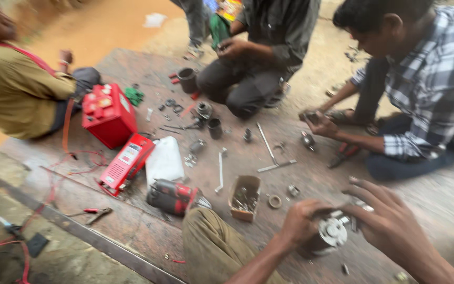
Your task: The person sits on the workshop floor and disassembles a starter motor resting on their lap. They unscrew fasteners with a T-handle wrench, remove the end cap and screws by hand, pick small parts from a cardboard box, and use pliers to work on the motor components.
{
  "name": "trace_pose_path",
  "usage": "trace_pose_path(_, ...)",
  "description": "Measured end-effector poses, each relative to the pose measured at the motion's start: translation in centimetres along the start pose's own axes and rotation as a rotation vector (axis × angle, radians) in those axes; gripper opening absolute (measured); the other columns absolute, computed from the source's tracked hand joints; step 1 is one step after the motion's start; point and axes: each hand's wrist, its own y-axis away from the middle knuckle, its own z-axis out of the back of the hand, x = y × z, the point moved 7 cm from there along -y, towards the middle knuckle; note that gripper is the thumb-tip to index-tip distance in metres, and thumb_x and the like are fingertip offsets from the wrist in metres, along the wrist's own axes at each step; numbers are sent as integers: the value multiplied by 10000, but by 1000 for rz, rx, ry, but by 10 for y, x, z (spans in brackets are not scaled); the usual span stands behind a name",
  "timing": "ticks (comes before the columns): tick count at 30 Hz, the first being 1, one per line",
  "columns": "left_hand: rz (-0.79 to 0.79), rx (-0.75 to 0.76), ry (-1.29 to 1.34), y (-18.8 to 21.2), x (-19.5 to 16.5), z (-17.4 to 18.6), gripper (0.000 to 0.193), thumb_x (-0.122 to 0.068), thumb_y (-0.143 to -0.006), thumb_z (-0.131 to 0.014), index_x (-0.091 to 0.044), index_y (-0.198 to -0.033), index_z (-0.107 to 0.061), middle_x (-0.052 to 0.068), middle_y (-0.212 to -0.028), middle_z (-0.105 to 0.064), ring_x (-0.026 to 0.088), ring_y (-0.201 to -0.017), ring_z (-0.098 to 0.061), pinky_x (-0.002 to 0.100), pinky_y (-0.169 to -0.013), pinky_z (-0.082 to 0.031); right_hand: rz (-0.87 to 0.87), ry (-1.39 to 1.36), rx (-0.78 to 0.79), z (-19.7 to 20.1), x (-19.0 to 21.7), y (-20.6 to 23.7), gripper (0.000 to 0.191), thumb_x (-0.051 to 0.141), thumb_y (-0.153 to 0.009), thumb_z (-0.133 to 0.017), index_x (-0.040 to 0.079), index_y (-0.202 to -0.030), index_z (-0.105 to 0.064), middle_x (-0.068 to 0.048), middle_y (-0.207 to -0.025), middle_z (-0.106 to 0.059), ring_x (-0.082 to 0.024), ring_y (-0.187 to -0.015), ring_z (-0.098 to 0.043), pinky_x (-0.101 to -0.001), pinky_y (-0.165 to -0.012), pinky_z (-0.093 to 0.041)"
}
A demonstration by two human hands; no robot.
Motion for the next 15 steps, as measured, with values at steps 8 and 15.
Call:
trace_pose_path(8, -53, 147, -2, -7, -45, -38, 306, -3, -945, -691, -143, -1215, -722, 96, -1122, -714, 264, -1012, -718, 351, -928, -599, -471, -279, -412, -70, -129, 139, 268, 239, -850, -707, 192, -1114, -706, -49, -1120, -710, -248, -1103, -689, -387, -907, -540)
trace_pose_path(15, -87, 467, -376, 24, -37, -138, 427, -226, -875, -677, -194, -1301, -689, 67, -1055, -688, 275, -970, -722, 379, -820, -607, -1548, -1827, -754, -274, -74, 313, 313, 403, -1132, -545, 239, -1394, -592, 61, -1295, -642, -129, -1110, -624, -344, -913, -489)
